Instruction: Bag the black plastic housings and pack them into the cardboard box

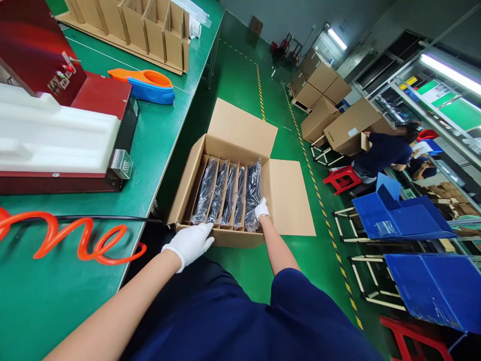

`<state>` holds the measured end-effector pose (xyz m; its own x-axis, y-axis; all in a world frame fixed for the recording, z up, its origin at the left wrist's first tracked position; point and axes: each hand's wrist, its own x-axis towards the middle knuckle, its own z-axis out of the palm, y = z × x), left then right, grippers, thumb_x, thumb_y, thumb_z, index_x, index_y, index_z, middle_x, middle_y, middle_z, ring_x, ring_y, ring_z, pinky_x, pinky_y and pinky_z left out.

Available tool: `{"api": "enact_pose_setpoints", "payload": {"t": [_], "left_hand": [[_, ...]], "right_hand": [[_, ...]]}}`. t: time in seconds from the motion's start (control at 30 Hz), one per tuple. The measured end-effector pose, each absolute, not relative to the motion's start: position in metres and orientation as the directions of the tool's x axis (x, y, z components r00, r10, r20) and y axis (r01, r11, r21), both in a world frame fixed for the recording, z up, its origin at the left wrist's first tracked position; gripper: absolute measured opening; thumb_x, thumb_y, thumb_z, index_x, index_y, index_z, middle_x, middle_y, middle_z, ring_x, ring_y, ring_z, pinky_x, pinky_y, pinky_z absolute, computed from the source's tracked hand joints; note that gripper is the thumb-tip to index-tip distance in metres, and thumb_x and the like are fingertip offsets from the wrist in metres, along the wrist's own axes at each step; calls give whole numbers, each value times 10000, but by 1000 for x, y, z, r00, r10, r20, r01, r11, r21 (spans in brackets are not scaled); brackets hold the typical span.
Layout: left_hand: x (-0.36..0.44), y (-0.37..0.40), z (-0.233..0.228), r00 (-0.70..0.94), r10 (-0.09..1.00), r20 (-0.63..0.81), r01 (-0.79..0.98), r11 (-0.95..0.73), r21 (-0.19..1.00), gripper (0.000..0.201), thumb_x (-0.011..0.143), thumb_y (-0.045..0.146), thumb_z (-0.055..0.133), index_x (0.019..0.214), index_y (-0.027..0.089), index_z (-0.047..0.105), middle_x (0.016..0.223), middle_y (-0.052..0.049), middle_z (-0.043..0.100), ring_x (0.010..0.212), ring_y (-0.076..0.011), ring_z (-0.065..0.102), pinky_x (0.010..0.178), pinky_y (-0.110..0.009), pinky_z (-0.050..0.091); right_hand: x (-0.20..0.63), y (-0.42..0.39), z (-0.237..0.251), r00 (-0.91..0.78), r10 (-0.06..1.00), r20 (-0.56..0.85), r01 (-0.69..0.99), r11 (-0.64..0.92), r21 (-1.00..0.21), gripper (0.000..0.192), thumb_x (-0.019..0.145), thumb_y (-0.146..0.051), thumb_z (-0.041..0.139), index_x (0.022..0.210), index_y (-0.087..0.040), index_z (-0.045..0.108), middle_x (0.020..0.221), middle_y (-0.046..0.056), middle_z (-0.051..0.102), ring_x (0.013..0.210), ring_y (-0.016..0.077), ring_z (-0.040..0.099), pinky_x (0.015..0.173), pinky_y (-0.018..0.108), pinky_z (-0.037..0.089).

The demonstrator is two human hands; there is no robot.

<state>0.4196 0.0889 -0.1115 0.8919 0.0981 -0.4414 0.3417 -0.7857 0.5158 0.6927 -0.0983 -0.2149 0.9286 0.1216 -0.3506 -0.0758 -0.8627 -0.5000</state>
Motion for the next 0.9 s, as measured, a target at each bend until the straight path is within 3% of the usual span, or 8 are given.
{"api": "enact_pose_setpoints", "payload": {"t": [0.1,0.23,0.33,0.53,0.63,0.73,0.8,0.9], "left_hand": [[420,89,-111,893,96,-440,341,-782,522,529,964,278,452,1435,57,546,1329,-272,661,1181,-384,680,1029,-512,498],[419,89,-113,896,96,-433,340,-774,533,530,959,275,457,1436,61,548,1329,-269,663,1184,-383,680,1030,-503,498],[420,89,-114,896,105,-431,349,-767,538,517,951,277,468,1418,81,571,1306,-268,677,1158,-390,692,1007,-518,511],[421,90,-114,909,194,-368,384,-733,561,593,965,334,433,1519,126,457,1419,-245,615,1228,-384,657,1023,-520,498],[422,92,-113,894,323,-312,448,-608,656,727,972,473,416,1604,139,282,1395,-237,635,1253,-383,643,993,-495,514],[425,97,-110,878,399,-266,418,-365,832,807,955,527,429,1618,134,188,1343,-203,677,1244,-336,656,1002,-445,517],[426,101,-109,868,441,-228,358,-236,903,776,945,514,448,1595,153,225,1246,-146,729,1160,-294,700,990,-415,529],[427,107,-105,846,495,-198,350,-235,907,584,935,452,456,1460,197,441,1112,-89,767,1076,-284,724,971,-420,539]], "right_hand": [[689,-99,-214,930,62,-362,-158,-823,-546,432,981,-282,618,1383,-153,530,1217,112,664,1045,232,673,964,459,540],[683,-98,-207,930,106,-353,-189,-684,-705,442,911,-220,580,1346,-153,543,1081,84,708,843,177,680,817,354,569],[675,-93,-194,921,202,-334,-188,-518,-834,448,870,-257,553,1310,-173,551,1025,64,722,781,151,664,750,301,572],[637,-73,-164,848,439,-298,-221,-219,-951,516,721,-408,726,1183,-211,611,1067,58,731,903,172,690,855,327,584],[612,-57,-154,774,560,-294,-274,-122,-954,610,635,-448,800,1174,-220,628,1102,55,728,926,184,692,897,354,577],[590,-43,-148,691,668,-278,-316,-67,-947,647,615,-426,844,1193,-221,638,1140,39,722,1006,192,677,974,364,547],[579,-38,-145,656,703,-274,-315,-75,-946,623,625,-418,847,1182,-216,654,1139,28,721,1034,194,666,998,364,533],[569,-35,-142,638,724,-263,-305,-76,-949,595,654,-405,836,1192,-219,666,1154,24,718,1043,193,661,1015,367,518]]}}
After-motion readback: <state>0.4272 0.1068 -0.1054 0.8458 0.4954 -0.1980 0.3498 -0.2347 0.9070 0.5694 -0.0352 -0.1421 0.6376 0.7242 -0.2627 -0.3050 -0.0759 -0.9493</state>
